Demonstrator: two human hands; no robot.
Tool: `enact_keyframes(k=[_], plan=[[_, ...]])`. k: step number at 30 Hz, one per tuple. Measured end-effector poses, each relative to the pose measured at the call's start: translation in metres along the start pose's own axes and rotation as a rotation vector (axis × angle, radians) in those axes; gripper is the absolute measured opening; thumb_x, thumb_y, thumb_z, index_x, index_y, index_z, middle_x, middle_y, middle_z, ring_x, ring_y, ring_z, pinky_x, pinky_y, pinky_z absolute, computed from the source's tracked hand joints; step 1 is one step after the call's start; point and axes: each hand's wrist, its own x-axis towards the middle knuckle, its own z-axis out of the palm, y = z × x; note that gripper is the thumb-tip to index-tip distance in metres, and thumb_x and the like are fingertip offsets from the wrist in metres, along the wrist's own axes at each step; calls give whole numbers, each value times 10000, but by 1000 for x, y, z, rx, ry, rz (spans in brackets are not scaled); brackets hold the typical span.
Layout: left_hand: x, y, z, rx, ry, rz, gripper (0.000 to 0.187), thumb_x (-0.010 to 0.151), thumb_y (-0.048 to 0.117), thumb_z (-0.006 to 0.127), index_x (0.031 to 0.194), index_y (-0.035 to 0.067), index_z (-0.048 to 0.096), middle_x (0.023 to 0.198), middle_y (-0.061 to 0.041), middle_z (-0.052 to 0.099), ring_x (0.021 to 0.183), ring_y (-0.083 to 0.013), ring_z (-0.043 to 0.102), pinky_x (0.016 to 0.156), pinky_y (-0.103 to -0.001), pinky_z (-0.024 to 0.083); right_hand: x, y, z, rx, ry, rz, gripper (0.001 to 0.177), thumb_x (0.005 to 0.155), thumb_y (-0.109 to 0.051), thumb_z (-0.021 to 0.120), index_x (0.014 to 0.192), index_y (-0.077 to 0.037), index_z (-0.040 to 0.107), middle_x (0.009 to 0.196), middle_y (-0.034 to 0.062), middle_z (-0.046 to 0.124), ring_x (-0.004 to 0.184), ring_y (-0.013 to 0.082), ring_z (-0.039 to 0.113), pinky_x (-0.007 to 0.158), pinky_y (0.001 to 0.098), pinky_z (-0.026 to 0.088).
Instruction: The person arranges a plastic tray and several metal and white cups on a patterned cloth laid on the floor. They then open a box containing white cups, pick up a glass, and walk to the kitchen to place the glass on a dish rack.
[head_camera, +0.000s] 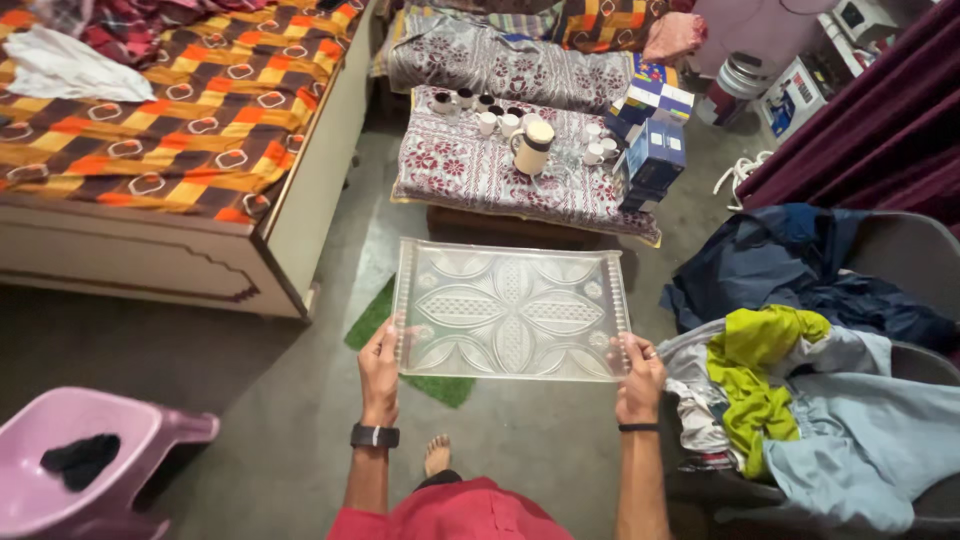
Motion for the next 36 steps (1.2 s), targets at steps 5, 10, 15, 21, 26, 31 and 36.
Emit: enact_keyframes(k=[5, 10, 15, 21, 26, 31, 36], plan=[[72, 23, 18, 35, -43, 29, 410, 1048, 259, 525, 1355, 23, 659, 1058, -90, 776, 923, -121, 691, 832, -276, 542, 27, -15, 59, -6, -3, 31, 150, 983, -171, 667, 1084, -60, 666, 994, 71, 732, 839, 118, 708, 749, 277, 585], [132, 30, 25, 70, -63, -21, 403, 1055, 271, 535, 1352, 30, 664, 1040, -93, 773, 900, -121, 676, 818, -277, 541, 57, -13, 87, -89, -59, 204, 320, 1028, -352, 594, 1088, -46, 669, 923, 58, 726, 725, 148, 678, 640, 274, 537], [192, 20, 33, 150, -113, 1, 397, 1055, 271, 527, 1332, 29, 676, 1024, -73, 783, 911, -116, 684, 835, -272, 539, 110, 14, 114, -399, -58, 377, 566, 1032, -511, 539, 1122, 11, 737, 768, 14, 615, 599, 135, 606, 548, 272, 452], [281, 15, 54, 752, -17, 133, 418, 1016, 337, 538, 1276, 55, 703, 989, -150, 782, 901, -241, 756, 798, -347, 552, 193, 55, 144, -429, -49, 299, 629, 1031, -553, 505, 1091, 18, 760, 734, -13, 602, 583, 105, 588, 557, 248, 462], [365, 23, 75, 1086, -8, 234, 479, 1007, 425, 507, 1204, 37, 707, 1024, -212, 739, 973, -399, 690, 828, -477, 533, 280, 79, 200, -444, -48, 252, 580, 1018, -516, 555, 1042, 22, 769, 720, -3, 628, 558, 106, 588, 529, 257, 435], [437, 25, 88, 1326, -44, 382, 416, 1032, 377, 472, 1114, 23, 673, 995, -213, 716, 930, -434, 669, 789, -542, 518, 360, 94, 253, -446, -72, 260, 510, 1011, -466, 590, 1010, 8, 777, 698, -8, 622, 540, 102, 585, 504, 252, 437], [489, 21, 100, 1518, -33, 326, 407, 1053, 379, 480, 984, 8, 632, 934, -217, 700, 886, -422, 674, 782, -543, 531, 407, 108, 292, -500, -88, 276, 480, 1025, -454, 585, 1016, -14, 777, 692, -16, 605, 544, 81, 575, 496, 237, 424]])
